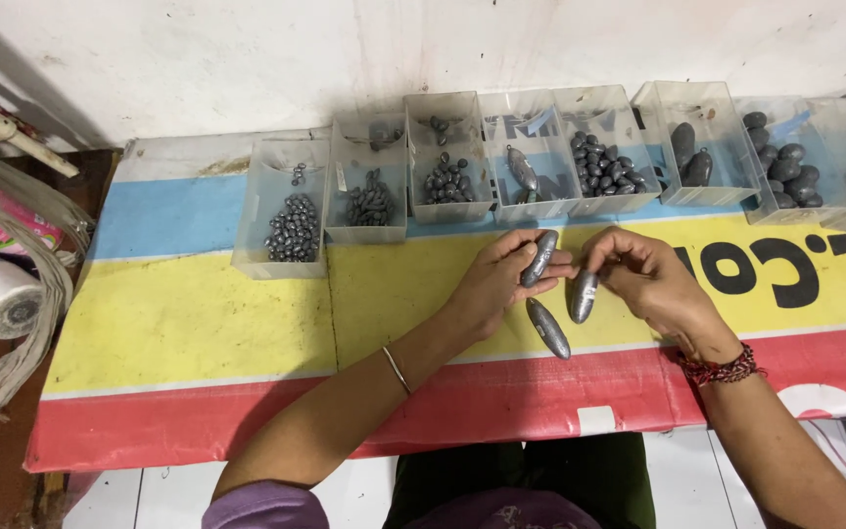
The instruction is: Sorting and inspecting lead fishing weights into different compartments of a storage bin
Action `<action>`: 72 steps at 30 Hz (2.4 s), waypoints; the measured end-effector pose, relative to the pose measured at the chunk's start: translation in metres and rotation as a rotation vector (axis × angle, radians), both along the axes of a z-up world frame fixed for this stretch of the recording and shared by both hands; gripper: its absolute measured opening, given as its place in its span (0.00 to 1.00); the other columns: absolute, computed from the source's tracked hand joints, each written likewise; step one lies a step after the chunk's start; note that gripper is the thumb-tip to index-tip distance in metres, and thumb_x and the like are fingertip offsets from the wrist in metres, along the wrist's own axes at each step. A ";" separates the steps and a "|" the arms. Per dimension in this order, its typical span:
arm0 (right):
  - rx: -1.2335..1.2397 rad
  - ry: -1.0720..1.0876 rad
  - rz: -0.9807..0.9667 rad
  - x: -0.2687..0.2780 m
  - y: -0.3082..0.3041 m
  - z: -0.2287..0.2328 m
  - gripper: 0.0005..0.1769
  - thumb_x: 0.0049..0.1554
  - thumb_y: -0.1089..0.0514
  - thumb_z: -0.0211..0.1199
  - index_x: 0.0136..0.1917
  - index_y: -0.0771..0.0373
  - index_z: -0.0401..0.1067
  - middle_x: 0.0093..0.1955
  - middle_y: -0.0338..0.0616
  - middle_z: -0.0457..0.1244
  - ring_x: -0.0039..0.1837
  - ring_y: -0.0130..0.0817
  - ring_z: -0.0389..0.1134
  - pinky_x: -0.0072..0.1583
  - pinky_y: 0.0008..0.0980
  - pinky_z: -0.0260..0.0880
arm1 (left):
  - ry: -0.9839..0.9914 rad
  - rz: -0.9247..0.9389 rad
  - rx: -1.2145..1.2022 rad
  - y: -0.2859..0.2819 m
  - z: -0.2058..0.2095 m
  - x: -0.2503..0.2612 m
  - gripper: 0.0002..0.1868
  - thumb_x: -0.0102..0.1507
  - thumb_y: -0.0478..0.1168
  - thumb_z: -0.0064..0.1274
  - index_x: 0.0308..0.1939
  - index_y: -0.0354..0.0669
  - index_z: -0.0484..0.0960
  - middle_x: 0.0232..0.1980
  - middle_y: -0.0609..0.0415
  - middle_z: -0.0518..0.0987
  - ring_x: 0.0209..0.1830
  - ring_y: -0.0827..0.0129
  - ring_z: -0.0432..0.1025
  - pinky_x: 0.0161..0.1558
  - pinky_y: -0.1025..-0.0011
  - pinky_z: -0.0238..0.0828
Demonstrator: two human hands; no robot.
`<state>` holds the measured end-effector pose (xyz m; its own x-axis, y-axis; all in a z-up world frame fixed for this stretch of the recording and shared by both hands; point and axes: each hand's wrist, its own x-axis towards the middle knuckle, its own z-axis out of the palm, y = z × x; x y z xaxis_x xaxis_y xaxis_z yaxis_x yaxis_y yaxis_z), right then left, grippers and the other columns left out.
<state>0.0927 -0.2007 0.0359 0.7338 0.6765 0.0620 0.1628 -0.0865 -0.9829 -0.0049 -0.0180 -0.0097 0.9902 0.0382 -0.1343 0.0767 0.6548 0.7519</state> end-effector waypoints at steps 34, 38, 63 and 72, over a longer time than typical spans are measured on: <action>0.095 0.149 0.065 -0.011 -0.002 0.003 0.24 0.56 0.72 0.55 0.67 0.73 0.66 0.48 0.53 0.68 0.28 0.20 0.63 0.25 0.12 0.64 | 0.013 0.160 0.060 -0.010 -0.002 -0.003 0.21 0.73 0.42 0.39 0.71 0.43 0.68 0.63 0.36 0.76 0.66 0.53 0.73 0.68 0.54 0.63; 0.154 0.198 0.104 -0.011 -0.007 0.006 0.32 0.52 0.75 0.55 0.71 0.74 0.63 0.51 0.57 0.67 0.37 0.29 0.68 0.33 0.18 0.71 | 0.008 0.168 -0.045 -0.013 -0.007 0.001 0.20 0.74 0.39 0.38 0.69 0.41 0.68 0.63 0.35 0.76 0.67 0.51 0.71 0.70 0.53 0.64; 0.093 0.106 0.013 -0.021 -0.004 0.018 0.34 0.49 0.77 0.65 0.69 0.64 0.69 0.53 0.45 0.68 0.54 0.32 0.70 0.58 0.27 0.69 | -0.108 0.075 -0.115 -0.007 0.022 -0.009 0.18 0.72 0.35 0.43 0.65 0.37 0.73 0.66 0.41 0.75 0.69 0.56 0.69 0.73 0.55 0.65; 0.105 0.157 0.027 -0.020 -0.002 0.012 0.33 0.51 0.77 0.62 0.70 0.66 0.67 0.53 0.44 0.67 0.50 0.26 0.69 0.40 0.16 0.64 | 0.113 0.095 -0.015 -0.013 0.026 -0.008 0.20 0.70 0.36 0.41 0.65 0.38 0.68 0.61 0.46 0.74 0.55 0.60 0.72 0.69 0.54 0.68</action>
